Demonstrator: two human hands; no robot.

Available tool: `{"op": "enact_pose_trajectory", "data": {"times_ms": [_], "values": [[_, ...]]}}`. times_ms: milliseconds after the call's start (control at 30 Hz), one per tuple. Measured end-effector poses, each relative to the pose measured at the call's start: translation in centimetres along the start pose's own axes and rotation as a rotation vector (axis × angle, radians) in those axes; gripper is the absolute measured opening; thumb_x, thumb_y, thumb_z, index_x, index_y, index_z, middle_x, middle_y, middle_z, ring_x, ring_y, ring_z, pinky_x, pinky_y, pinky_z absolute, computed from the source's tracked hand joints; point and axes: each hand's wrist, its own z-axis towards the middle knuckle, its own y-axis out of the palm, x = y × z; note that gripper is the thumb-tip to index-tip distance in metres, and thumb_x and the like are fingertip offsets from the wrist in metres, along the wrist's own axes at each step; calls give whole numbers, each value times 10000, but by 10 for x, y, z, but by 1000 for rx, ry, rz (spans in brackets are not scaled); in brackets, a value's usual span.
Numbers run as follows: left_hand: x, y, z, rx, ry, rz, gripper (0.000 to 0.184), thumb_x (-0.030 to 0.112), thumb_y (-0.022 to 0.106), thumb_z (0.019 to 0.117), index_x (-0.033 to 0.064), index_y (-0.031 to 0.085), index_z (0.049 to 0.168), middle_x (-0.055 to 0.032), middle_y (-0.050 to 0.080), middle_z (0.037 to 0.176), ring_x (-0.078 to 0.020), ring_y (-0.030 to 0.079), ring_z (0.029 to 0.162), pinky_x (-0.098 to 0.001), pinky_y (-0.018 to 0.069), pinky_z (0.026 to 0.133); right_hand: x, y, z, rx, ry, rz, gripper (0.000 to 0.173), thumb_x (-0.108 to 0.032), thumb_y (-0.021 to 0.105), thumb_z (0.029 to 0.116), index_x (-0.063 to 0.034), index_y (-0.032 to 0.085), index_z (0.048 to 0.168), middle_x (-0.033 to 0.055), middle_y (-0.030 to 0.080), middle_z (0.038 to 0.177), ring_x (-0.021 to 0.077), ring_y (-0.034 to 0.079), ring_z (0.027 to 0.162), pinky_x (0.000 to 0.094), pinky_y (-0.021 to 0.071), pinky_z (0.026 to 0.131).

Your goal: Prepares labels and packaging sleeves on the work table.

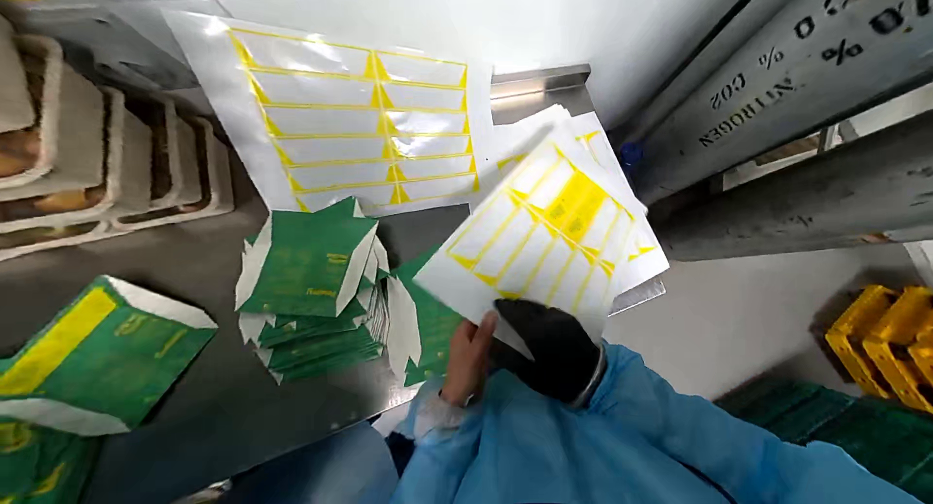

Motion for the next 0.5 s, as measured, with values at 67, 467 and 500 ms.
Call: {"op": "enact_pose_trajectory", "data": {"times_ms": [67,467,500], "values": [[4,23,13,148,-33,12,290,243,581,1055,-24,643,1151,-109,741,945,-204,735,834,-402,640,757,29,-10,-7,-115,-91,265,621,-478,647,988,-91,560,1465,81,639,1409,195,597,1313,445,478,1122],[37,21,9,151,210,-180,496,547,243,1088,249,614,1230,117,751,1039,-4,708,958,-264,615,835,206,-18,-15,239,-501,-311,499,-40,628,911,-189,642,1388,38,684,1365,259,701,1126,421,583,827],[31,23,7,166,265,-301,629,720,275,1001,292,615,1313,115,741,1145,-21,693,1067,-299,600,911,191,-22,-15,326,-451,-292,443,-45,577,945,-168,658,1362,35,705,1330,254,720,1067,406,582,780]]}}
